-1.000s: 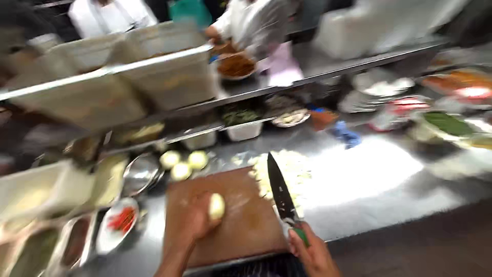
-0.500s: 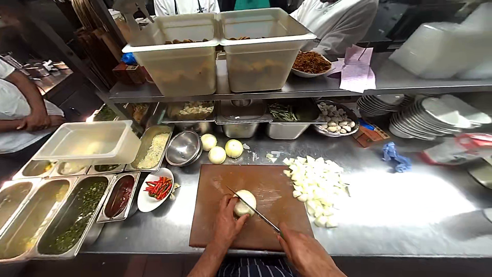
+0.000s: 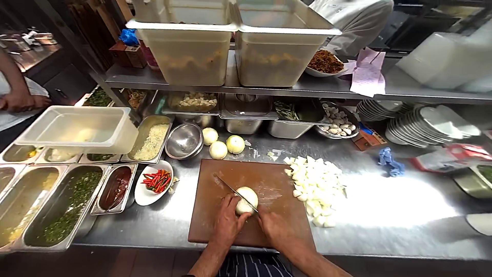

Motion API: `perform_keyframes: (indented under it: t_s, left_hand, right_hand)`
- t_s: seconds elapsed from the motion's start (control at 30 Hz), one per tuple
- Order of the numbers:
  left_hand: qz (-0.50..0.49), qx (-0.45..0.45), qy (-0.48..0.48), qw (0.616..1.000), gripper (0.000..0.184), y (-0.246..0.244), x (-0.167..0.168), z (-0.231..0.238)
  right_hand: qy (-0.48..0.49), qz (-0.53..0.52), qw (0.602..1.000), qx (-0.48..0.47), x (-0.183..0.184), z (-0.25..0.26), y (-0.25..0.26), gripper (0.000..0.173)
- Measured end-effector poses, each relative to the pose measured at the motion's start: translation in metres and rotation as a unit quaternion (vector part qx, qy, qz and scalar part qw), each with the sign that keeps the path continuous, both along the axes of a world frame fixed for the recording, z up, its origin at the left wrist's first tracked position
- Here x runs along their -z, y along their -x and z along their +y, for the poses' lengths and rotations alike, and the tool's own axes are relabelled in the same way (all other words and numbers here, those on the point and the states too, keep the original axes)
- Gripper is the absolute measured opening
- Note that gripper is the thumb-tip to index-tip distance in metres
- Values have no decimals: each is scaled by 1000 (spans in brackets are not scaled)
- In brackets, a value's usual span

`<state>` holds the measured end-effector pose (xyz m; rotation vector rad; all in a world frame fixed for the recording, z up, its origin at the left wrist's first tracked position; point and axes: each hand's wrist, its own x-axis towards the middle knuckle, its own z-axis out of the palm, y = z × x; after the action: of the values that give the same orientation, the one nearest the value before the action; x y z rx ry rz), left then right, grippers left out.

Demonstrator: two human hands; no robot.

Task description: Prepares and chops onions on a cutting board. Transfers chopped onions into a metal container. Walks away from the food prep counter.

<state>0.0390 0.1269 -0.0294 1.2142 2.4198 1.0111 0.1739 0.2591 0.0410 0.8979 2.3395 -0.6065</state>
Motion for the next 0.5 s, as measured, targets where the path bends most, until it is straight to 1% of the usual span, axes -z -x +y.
perform_keyframes:
  t_s: [0.07,0.13,0.2,0.23,0.27,0.33,0.37,0.4,0.47,0.5]
  left_hand:
    - [-2,-5,-14,1000,55,0,0,1]
    - [-5,-17,-25,1000,57,-6,4,0]
    - [-11,-23,-21,999,71,-12,10,2]
    - [-7,-28,-19,999,78,-11,11,10]
    - [0,-32,-9,999,82,-12,11,16]
    - [18,-13,34,999,79,-10,7,30]
    - [27,7,69,997,78,-6,1,39]
    - [35,33,124,991,80,-2,-8,49]
    - [26,74,235,969,92,5,-25,64]
    - [19,76,255,964,98,7,-25,65]
  right_hand:
    - [-6,37,999,7,25,1,-3,42]
    - [-3,56,998,1,35,4,-8,43]
    - [24,72,997,2,38,8,-13,45]
    - [46,90,995,3,38,18,-12,45]
    - [79,111,991,8,42,27,-13,44]
    - [165,144,975,43,52,44,-18,42]
    - [192,152,967,66,56,52,-21,42]
    - [200,156,963,87,59,58,-26,41]
    - [169,160,966,115,63,66,-36,43]
    - [145,161,969,119,64,67,-41,44]
